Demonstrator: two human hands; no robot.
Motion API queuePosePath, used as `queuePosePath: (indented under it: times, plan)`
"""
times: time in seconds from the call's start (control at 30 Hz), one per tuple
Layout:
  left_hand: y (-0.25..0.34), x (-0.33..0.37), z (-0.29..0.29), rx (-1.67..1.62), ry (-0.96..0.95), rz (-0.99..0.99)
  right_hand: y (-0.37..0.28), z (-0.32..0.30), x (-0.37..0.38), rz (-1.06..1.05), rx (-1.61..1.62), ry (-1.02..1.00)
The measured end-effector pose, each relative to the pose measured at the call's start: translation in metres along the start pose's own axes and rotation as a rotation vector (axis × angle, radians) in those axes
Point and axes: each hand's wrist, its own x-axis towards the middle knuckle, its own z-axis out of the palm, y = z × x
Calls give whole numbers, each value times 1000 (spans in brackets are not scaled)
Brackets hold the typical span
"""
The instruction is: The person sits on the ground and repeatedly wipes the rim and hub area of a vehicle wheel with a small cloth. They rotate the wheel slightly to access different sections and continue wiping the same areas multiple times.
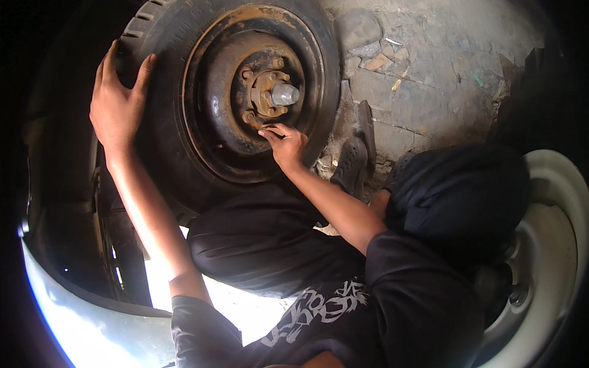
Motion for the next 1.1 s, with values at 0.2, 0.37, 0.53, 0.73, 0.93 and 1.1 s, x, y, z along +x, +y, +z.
queuePosePath:
  times: [0.2,0.37,0.53,0.73,0.93,1.1]
  plan:
    - [3,2,1,10,4,-4,12,10,-4,-12,12,77]
    - [-1,1,0,-37,-26,-33,17,15,-6,-18,102,70]
    - [-2,2,2,-30,-28,-31,14,16,1,-33,169,81]
    - [3,-1,1,16,-13,-6,-5,10,4,-95,69,71]
    - [4,2,2,6,9,12,7,14,0,-47,81,112]
    - [5,2,0,6,11,13,4,6,13,-222,90,74]
